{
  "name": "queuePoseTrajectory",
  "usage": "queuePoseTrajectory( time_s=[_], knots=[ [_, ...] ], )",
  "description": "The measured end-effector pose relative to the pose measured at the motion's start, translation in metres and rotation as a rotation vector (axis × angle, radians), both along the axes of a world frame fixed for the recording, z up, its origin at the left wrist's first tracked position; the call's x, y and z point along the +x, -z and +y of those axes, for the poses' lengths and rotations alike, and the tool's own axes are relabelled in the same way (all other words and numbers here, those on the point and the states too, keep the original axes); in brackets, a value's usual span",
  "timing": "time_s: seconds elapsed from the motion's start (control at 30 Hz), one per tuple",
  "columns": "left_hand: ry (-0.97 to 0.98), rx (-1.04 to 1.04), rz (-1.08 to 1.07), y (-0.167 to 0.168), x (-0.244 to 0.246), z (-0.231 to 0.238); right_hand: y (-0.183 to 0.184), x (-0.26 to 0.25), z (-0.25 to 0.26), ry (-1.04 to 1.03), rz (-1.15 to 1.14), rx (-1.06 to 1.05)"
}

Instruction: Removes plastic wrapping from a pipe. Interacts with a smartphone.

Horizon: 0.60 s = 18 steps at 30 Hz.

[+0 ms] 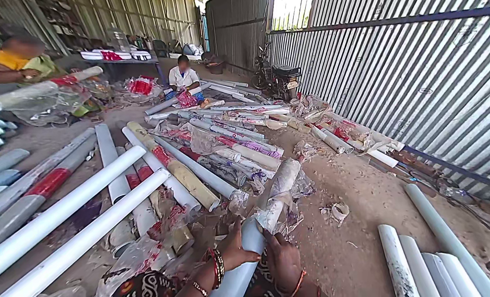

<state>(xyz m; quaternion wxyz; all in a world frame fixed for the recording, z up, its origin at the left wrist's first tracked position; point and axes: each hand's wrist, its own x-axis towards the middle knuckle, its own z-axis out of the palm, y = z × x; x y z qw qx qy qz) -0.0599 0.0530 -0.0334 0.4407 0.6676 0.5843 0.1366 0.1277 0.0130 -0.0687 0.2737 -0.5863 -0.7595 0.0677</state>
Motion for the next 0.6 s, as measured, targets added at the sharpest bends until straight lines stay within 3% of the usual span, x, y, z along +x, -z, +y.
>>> queuePoseTrajectory(
  time_s=[0.1, 0.23, 0.33, 0.43, 0.5, 0.6],
  knots=[
    [-0.008, 0.012, -0.005, 0.000, 0.004, -0.001, -0.018, 0.002, 0.013, 0.052, -0.028, -0.182],
    [-0.012, 0.006, 0.021, -0.002, 0.001, 0.000, -0.021, 0.005, 0.024, 0.024, 0.054, -0.214],
    [-0.037, 0.016, 0.026, -0.002, -0.002, -0.003, -0.013, 0.029, 0.049, -0.134, 0.437, -0.252],
    [-0.032, 0.003, 0.013, -0.005, -0.006, -0.008, -0.009, 0.057, 0.062, -0.321, 0.973, -0.607],
    [-0.037, 0.008, -0.018, -0.005, -0.006, -0.007, -0.002, 0.063, 0.054, -0.253, 1.139, -0.642],
    [-0.006, 0.155, -0.038, -0.003, -0.001, -0.004, 0.009, 0.060, 0.040, -0.059, 1.351, -0.510]
  ],
)
